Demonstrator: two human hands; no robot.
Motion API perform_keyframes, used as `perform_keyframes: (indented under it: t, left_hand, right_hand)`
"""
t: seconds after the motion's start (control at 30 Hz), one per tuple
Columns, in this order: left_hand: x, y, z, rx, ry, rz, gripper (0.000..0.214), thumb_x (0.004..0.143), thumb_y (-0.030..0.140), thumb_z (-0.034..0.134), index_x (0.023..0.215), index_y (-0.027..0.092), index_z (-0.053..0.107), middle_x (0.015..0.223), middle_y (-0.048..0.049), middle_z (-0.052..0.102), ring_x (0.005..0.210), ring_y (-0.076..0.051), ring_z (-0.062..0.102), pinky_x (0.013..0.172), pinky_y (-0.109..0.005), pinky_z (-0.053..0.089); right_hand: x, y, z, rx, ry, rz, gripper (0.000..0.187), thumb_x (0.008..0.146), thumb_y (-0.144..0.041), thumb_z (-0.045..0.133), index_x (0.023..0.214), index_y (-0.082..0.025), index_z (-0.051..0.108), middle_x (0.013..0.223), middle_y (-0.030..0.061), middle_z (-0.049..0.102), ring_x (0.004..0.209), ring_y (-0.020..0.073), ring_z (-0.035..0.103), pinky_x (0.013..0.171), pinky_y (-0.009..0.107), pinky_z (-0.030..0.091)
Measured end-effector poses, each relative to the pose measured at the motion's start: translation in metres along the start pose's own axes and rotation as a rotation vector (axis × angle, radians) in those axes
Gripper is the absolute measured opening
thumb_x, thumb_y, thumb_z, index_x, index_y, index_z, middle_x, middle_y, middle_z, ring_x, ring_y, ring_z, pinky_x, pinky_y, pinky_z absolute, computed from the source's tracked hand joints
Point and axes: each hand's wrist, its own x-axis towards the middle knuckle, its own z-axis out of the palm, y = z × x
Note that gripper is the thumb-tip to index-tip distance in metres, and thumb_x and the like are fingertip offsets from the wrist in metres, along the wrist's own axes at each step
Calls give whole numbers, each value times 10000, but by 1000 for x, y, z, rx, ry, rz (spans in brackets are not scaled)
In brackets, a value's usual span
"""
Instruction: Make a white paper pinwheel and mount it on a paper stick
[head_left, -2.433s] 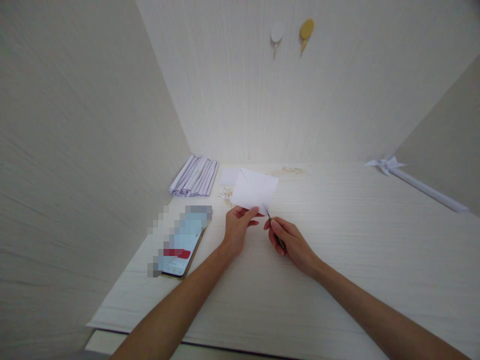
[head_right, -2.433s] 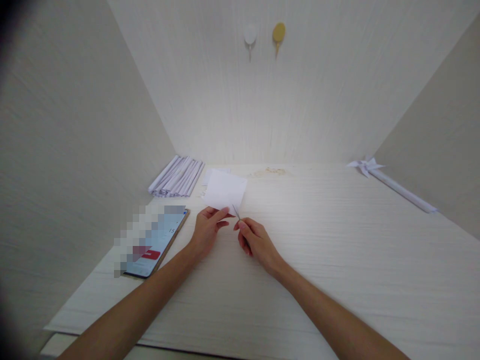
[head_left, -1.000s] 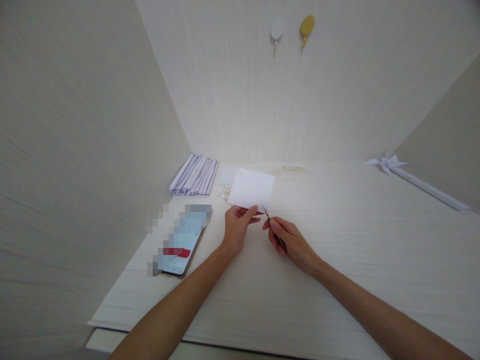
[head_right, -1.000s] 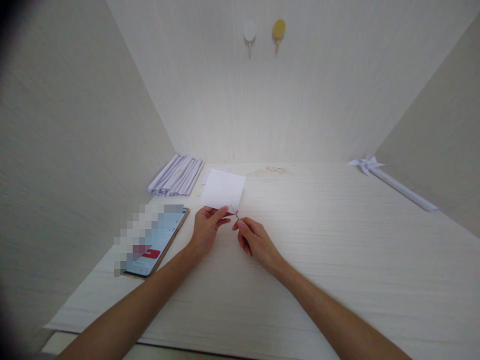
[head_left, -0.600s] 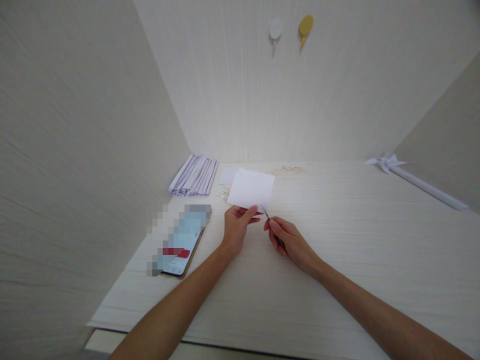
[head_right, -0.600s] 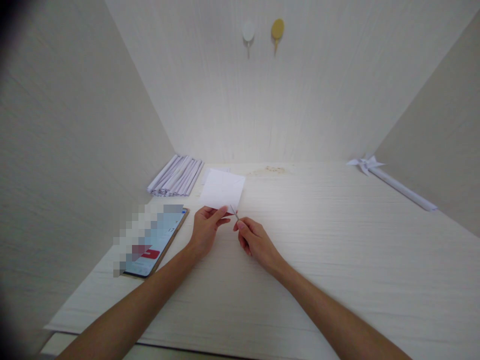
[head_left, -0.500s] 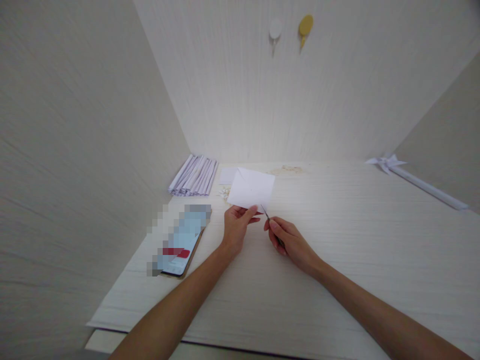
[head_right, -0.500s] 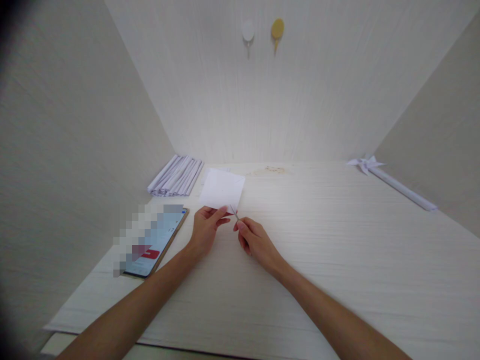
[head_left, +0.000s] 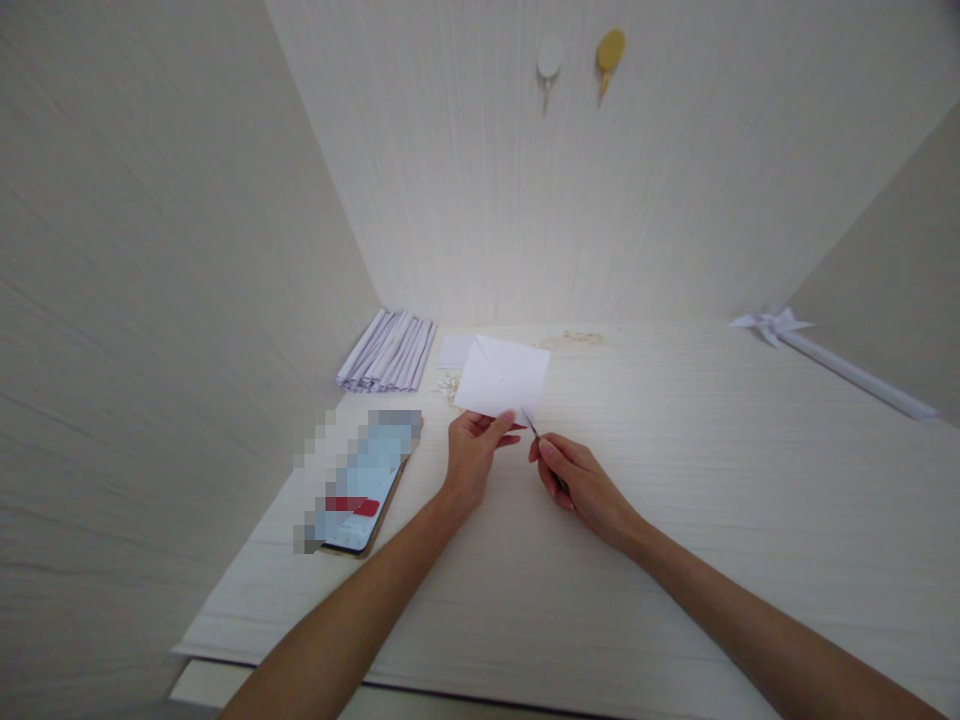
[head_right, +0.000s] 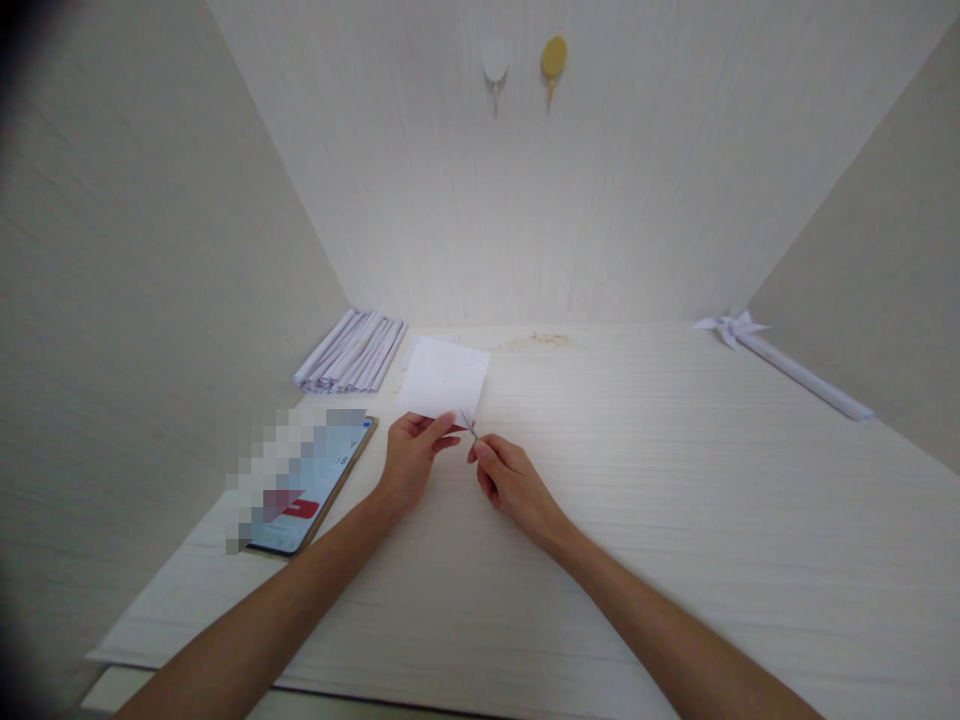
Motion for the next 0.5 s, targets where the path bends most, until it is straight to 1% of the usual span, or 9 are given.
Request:
perform_keyframes:
  t: [0.3,0.5]
  left_hand:
    - [0,0,-1,23,-8,-2,182,580,250,627,686,106,593,643,-37,643,608,-134,603,528,-223,477]
    - [0,0,0,33,5,-13,175,578,242,629,675,100,592,637,-37,638,593,-125,597,515,-210,475]
  right_hand:
    - [1,1,-1,-12,1,-1,230,779,-355,376,660,-172,452,397,-85,357,305,42,281,295,161,189]
    - [1,1,0,-8,2,16,228,777,-352,376,657,-173,453,394,-89,352,302,38,277,295,156,188]
